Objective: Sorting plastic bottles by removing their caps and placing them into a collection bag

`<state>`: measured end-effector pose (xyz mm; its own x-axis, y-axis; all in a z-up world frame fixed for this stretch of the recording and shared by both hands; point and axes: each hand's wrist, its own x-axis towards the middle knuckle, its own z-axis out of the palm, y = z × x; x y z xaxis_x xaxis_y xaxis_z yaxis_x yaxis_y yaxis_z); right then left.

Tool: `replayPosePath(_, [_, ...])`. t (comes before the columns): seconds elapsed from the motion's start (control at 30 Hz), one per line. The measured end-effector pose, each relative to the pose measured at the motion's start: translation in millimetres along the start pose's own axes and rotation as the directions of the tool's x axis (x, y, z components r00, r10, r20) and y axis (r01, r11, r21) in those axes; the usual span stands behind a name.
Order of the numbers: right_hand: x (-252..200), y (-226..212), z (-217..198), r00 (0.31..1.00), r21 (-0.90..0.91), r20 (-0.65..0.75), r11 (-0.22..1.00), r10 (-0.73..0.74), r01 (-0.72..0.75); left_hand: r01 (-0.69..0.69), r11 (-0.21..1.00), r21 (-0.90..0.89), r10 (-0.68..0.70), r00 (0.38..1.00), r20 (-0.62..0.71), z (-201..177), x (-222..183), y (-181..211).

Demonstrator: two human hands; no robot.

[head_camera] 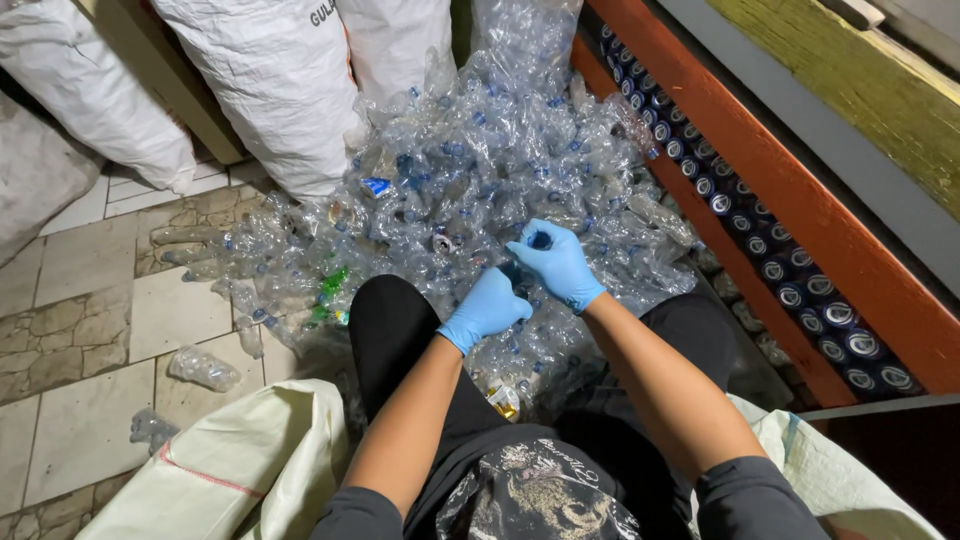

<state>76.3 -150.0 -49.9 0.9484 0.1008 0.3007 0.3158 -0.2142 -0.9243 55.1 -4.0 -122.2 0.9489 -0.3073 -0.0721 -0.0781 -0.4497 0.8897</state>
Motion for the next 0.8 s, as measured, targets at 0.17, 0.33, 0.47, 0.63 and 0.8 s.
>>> replayPosePath(0.17, [-4,-12,-2,0.995,-0.008,0.097,1.0,-0.018,0.019,0.006,0.992,-0.128,0.006,0.996,0.091,-16,-6,11])
replayPosePath(0.33, [0,1,0,0.994,0.016,0.111,1.0,0.013,-0.015,0.002,0.997,0.083,-0.005,0.999,0.032,-25,-30,49])
replayPosePath(0.47, [0,-12,-2,0.988,0.02,0.148,0.999,0.046,-0.049,0.062,0.96,0.273,-0.035,0.994,-0.101,-40,-48,94])
replayPosePath(0.63, [-7,-51,-9,0.969,0.035,0.224,0.993,0.105,-0.116,0.109,0.955,0.275,-0.091,0.993,-0.078,-34,-41,71])
replayPosePath(0.8, [-9,-85,-10,0.925,0.431,0.347,0.851,0.151,-0.301,-0.175,0.841,-0.512,0.184,0.982,-0.035,-12,-5,-7])
